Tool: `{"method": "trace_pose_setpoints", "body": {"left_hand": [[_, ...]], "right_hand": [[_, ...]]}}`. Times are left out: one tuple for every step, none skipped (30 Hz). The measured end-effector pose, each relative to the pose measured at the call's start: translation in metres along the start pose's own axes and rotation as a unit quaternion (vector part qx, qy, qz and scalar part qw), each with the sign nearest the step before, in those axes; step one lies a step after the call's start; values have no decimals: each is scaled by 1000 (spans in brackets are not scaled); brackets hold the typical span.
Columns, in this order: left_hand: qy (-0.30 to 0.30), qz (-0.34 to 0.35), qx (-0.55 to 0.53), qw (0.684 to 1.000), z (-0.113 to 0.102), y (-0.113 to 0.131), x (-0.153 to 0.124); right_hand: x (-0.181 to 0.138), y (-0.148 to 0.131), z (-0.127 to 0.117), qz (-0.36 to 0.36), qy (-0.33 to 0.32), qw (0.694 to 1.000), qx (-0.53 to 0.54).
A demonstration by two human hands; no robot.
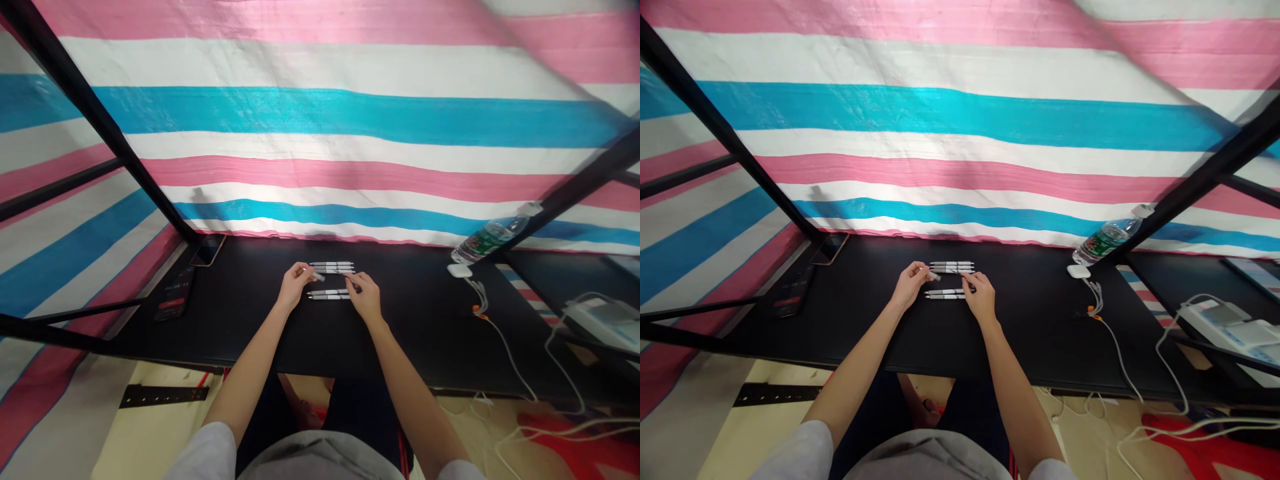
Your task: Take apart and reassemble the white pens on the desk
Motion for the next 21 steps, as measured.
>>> {"method": "trace_pose_setpoints", "body": {"left_hand": [[-1, -11, -19, 1000, 0, 0, 0], [-5, -21, -32, 999, 1, 1, 0], [-8, -29, -39, 999, 1, 2, -1], [-11, -35, -41, 998, 1, 2, -1], [-15, -41, -40, 998, 2, 3, -2], [-17, -45, -38, 998, 2, 4, -3], [-19, -50, -35, 998, 3, 4, -3], [-21, -55, -35, 998, 3, 4, -4], [-23, -59, -36, 997, 3, 4, -4], [-23, -61, -39, 997, 3, 4, -4], [-22, -64, -44, 997, 3, 4, -4], [-19, -66, -48, 996, 3, 4, -4], [-16, -68, -53, 996, 3, 4, -4], [-13, -70, -56, 996, 3, 4, -4], [-10, -74, -57, 996, 3, 3, -3], [-8, -79, -55, 995, 2, 3, -3], [-7, -84, -50, 995, 2, 3, -3], [-7, -90, -45, 995, 2, 4, -3], [-9, -94, -40, 995, 2, 4, -2], [-11, -97, -35, 995, 1, 4, -2], [-14, -97, -32, 995, 1, 4, -2]], "right_hand": [[0, 0, 0, 4, 2, 1000, -1], [0, 0, 0, 7, 4, 1000, -2], [0, 0, -1, 9, 6, 1000, -4], [1, 0, -1, 10, 7, 1000, -6], [1, 0, -1, 10, 7, 1000, -7], [1, 0, -1, 10, 9, 1000, -7], [1, 0, -1, 9, 11, 1000, -6], [1, 0, 0, 8, 14, 1000, -3], [1, -1, 0, 8, 16, 1000, 0], [1, -1, 0, 10, 18, 1000, 2], [1, -1, 0, 12, 18, 1000, 3], [1, -2, 0, 14, 17, 1000, 4], [1, -2, 0, 16, 16, 1000, 3], [1, -2, 0, 18, 14, 1000, 2], [1, -2, 0, 18, 12, 1000, 2], [1, -1, 0, 18, 11, 1000, 3], [1, -1, 0, 18, 11, 1000, 4], [1, -1, 0, 18, 10, 1000, 5], [1, -1, 0, 18, 10, 1000, 5], [1, 0, 0, 18, 10, 1000, 6], [1, 0, 0, 19, 10, 1000, 7]]}}
Point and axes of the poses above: each hand's wrist, its own x-axis towards the middle knuckle, its own z-axis out of the palm, y = z × x, the point moved 1 cm from there along x, towards the middle knuckle, and after that the axes turned 15 degrees about y, right-handed, at the moved point
